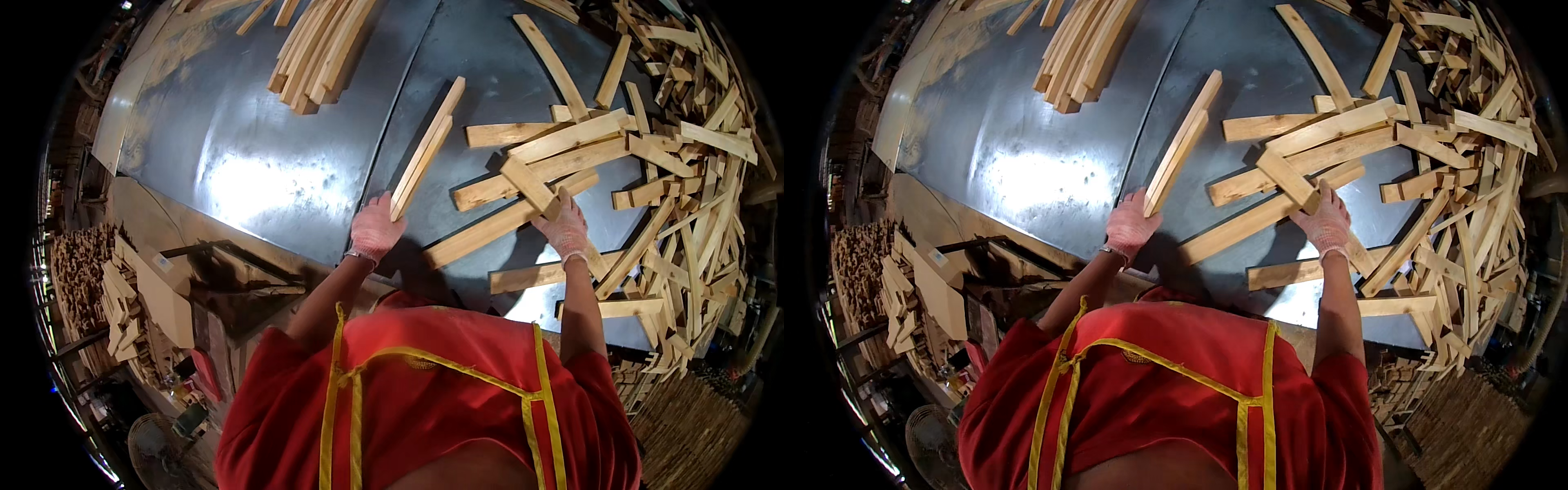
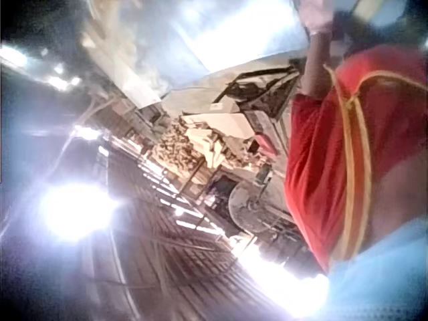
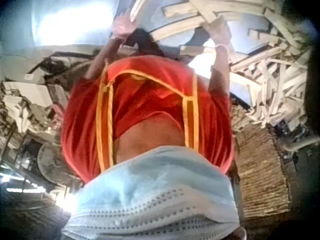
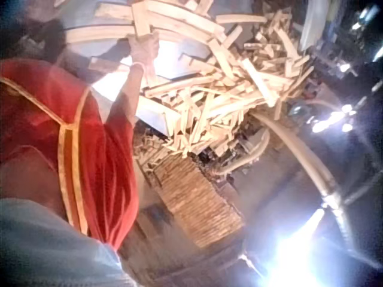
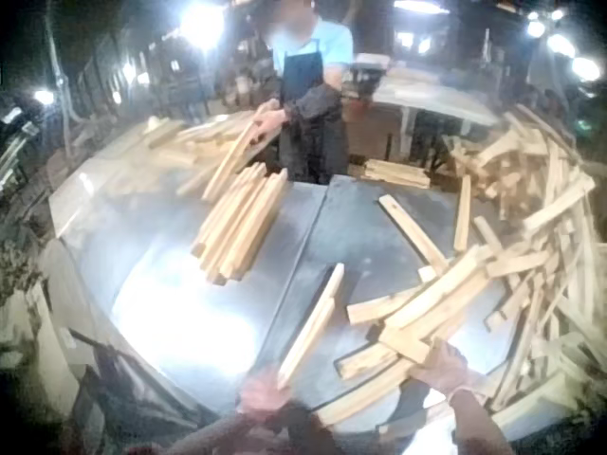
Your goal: The person sorts wooden planks on a metal table, picking them up from a disorganized pile and arranging them into neat stacks. The person wears gloves and handles the wood pieces one by one or in small groups, organizing them into parallel rows.
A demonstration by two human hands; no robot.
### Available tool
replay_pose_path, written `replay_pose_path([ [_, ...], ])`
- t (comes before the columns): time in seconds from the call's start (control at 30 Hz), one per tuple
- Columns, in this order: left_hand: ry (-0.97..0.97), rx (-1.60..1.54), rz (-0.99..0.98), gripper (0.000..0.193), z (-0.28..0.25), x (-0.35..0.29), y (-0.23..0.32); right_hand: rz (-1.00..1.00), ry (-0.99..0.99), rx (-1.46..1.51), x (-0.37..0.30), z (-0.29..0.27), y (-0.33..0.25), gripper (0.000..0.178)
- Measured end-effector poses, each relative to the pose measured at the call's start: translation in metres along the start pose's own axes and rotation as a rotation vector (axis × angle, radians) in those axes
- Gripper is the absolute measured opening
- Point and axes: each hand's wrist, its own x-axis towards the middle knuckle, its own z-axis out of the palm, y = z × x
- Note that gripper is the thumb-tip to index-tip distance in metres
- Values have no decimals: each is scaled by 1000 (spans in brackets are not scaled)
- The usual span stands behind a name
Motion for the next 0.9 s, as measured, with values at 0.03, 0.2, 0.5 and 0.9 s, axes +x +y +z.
replay_pose_path([
  [0.03,-12,-92,0,66,1,6,-9,-60,7,-206,-5,4,2,82],
  [0.2,-149,-476,-28,43,-26,6,-34,-14,25,152,10,7,-25,76],
  [0.5,16,-435,88,63,-26,19,-54,-247,-380,181,37,138,-214,46],
  [0.9,293,-243,19,71,-62,14,-102,-21,-50,887,40,81,-80,67],
])
